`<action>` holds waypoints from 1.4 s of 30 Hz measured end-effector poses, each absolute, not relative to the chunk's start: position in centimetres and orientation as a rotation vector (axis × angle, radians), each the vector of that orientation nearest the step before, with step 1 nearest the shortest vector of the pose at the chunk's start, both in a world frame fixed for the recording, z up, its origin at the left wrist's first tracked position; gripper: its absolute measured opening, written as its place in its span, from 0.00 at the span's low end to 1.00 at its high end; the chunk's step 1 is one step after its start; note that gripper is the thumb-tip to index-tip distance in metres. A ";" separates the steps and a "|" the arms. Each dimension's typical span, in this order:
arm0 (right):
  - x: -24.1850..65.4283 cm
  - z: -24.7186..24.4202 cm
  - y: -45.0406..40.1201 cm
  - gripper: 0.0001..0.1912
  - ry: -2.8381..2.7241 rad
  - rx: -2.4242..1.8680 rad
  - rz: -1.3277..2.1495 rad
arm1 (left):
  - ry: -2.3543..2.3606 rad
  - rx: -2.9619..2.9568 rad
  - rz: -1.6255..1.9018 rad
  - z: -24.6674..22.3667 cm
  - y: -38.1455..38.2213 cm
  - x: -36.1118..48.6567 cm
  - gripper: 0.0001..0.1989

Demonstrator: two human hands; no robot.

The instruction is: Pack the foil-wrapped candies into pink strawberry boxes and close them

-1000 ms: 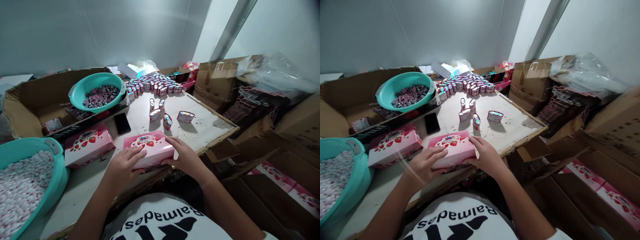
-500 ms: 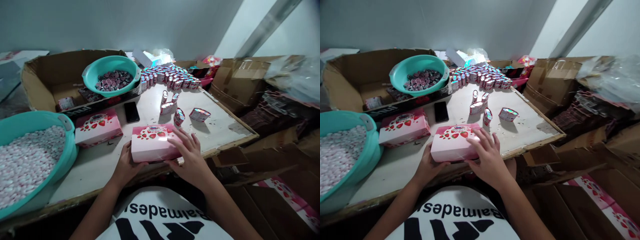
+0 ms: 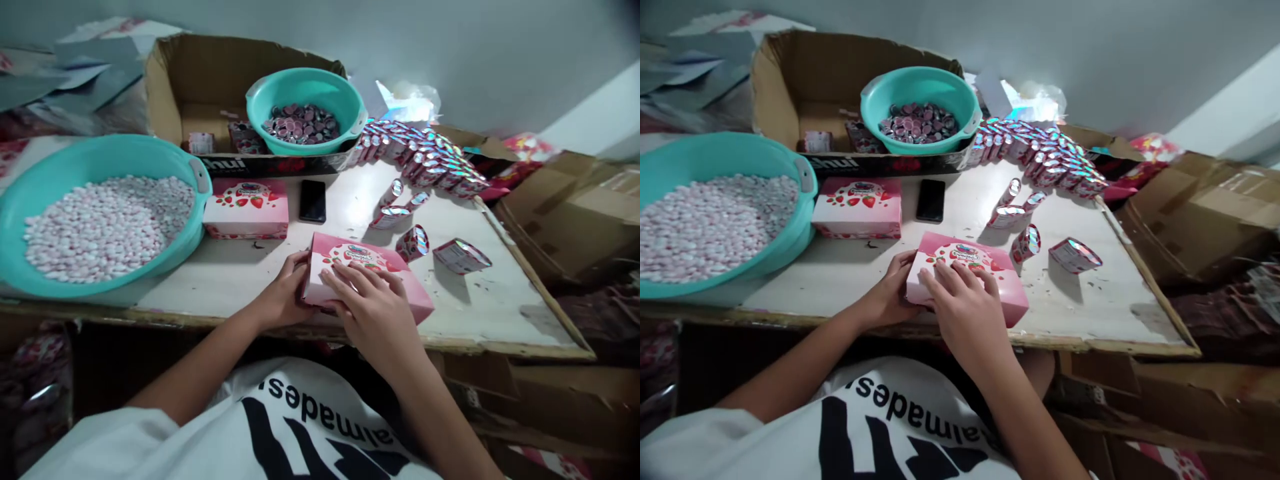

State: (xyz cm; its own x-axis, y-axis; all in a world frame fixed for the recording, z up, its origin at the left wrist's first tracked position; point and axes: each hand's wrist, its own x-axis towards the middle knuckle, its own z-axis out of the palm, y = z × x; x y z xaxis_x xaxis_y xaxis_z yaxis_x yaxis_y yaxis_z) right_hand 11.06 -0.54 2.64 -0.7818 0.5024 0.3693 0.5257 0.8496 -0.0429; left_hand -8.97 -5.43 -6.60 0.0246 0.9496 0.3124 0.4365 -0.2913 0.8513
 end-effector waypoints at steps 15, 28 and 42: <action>10.7 2.6 -1.0 0.20 -2.607 -0.772 -0.053 | 1.353 1.959 1.393 -6.2 -6.0 -9.4 0.48; 13.8 2.2 -1.6 0.20 -2.368 -0.960 0.121 | 1.443 2.220 1.505 -4.8 -6.1 -9.5 0.25; 20.3 -0.9 -1.0 0.01 -1.999 -1.109 0.480 | 1.518 2.046 1.501 -6.4 -6.4 -9.2 0.35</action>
State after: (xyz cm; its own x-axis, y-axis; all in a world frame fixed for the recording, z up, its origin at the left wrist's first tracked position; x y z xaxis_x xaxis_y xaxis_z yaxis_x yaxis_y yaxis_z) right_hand 20.34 -1.01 -0.95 -0.3112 0.8361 0.4518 0.5395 0.5468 -0.6403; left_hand -9.16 -6.38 -6.39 -0.0335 0.7979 0.6019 0.6112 -0.4602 0.6440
